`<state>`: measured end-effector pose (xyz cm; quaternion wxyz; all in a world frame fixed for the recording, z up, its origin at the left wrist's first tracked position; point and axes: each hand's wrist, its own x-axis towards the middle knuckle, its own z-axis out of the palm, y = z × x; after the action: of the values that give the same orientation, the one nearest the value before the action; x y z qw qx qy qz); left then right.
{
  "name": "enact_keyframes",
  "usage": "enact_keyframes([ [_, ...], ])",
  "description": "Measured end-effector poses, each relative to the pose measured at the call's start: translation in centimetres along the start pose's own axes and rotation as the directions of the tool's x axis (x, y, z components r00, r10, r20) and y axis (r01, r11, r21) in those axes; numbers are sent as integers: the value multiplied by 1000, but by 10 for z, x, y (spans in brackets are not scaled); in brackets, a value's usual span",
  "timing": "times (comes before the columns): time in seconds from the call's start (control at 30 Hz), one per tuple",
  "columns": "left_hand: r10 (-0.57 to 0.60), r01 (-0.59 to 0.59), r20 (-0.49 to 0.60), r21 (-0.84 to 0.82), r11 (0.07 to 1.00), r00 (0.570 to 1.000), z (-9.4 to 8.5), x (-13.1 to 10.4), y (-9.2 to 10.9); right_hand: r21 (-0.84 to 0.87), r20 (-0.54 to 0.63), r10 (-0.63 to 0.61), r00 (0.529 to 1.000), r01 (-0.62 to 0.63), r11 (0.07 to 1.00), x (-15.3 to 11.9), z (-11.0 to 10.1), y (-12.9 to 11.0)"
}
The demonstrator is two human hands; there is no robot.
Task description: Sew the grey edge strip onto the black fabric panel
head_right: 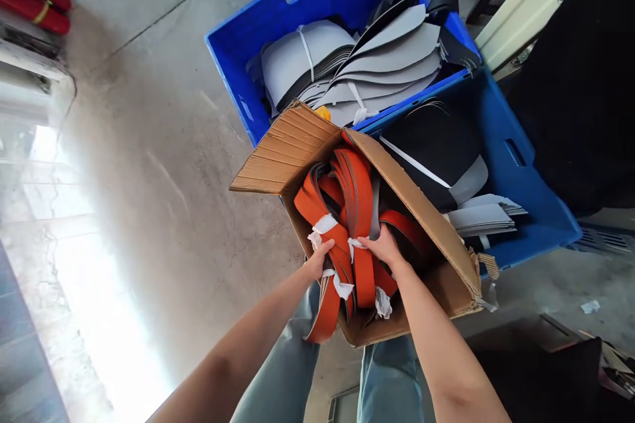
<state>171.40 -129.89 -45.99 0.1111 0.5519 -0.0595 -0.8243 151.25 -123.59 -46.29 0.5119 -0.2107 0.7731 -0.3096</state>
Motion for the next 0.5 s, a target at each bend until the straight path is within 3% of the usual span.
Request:
enact_keyframes([
  [0.13,-93,93,1,-18,996,996,-11,14,3,-42,-108,-39,993,35,999,-6,21,-2],
  [0.3,-144,149,72,-64,987,987,-14,31,5,-18,-183,-40,982,37,999,6,17,5],
  [0.4,-153,161,109,-79,984,982,-9,45,7,8,-130,4,992,-3,1000,20,8,5],
  [0.5,-140,154,132,-101,983,981,-5,61,8,31,-6,-22,1000,22,999,29,6,0],
])
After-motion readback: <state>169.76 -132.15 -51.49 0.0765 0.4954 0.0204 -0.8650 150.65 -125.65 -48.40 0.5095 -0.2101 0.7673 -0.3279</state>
